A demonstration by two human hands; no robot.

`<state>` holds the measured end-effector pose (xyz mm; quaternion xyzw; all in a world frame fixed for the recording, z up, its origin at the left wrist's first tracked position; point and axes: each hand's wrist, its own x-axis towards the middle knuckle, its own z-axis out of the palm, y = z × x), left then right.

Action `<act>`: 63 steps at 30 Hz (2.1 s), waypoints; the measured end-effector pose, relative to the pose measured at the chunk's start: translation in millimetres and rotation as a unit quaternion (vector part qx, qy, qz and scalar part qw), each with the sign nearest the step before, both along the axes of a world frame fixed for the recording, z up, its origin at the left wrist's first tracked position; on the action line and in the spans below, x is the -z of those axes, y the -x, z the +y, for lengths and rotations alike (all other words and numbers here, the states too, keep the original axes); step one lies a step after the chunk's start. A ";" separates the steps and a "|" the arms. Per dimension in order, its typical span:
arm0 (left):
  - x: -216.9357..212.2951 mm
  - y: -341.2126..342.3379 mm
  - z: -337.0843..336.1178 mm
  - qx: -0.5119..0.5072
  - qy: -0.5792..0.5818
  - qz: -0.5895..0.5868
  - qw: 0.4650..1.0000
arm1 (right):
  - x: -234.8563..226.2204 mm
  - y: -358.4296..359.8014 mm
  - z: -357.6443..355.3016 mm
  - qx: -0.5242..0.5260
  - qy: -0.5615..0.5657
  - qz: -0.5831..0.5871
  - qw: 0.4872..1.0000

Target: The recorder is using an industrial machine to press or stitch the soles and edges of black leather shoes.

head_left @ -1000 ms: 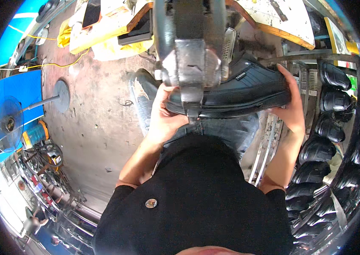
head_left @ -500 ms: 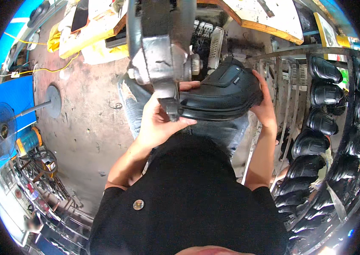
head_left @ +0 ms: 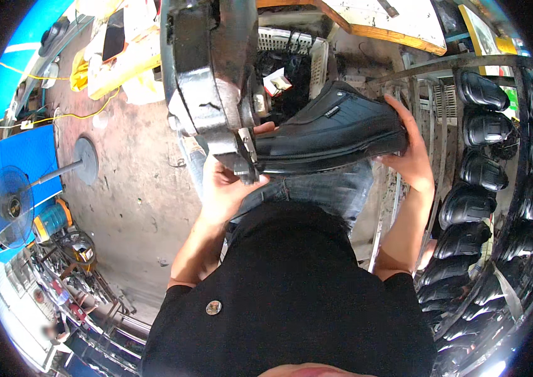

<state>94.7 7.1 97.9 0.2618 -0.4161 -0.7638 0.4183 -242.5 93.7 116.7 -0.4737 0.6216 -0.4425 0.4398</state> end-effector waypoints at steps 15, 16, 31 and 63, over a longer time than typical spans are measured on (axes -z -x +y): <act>41.8 -17.3 14.2 -0.034 -0.200 0.140 0.969 | -80.2 -32.2 -5.6 0.013 0.102 0.036 0.994; 38.6 -18.7 13.6 -0.030 -0.204 0.151 0.967 | -78.1 -37.1 -8.6 0.025 0.090 -0.011 0.996; -14.6 -1.2 -6.3 0.063 0.091 -0.051 0.993 | 80.4 -14.0 29.6 0.103 0.021 -0.309 0.945; 16.2 -10.3 19.6 -0.049 -0.088 0.040 0.994 | -47.5 -2.0 21.7 0.052 0.056 -0.089 0.993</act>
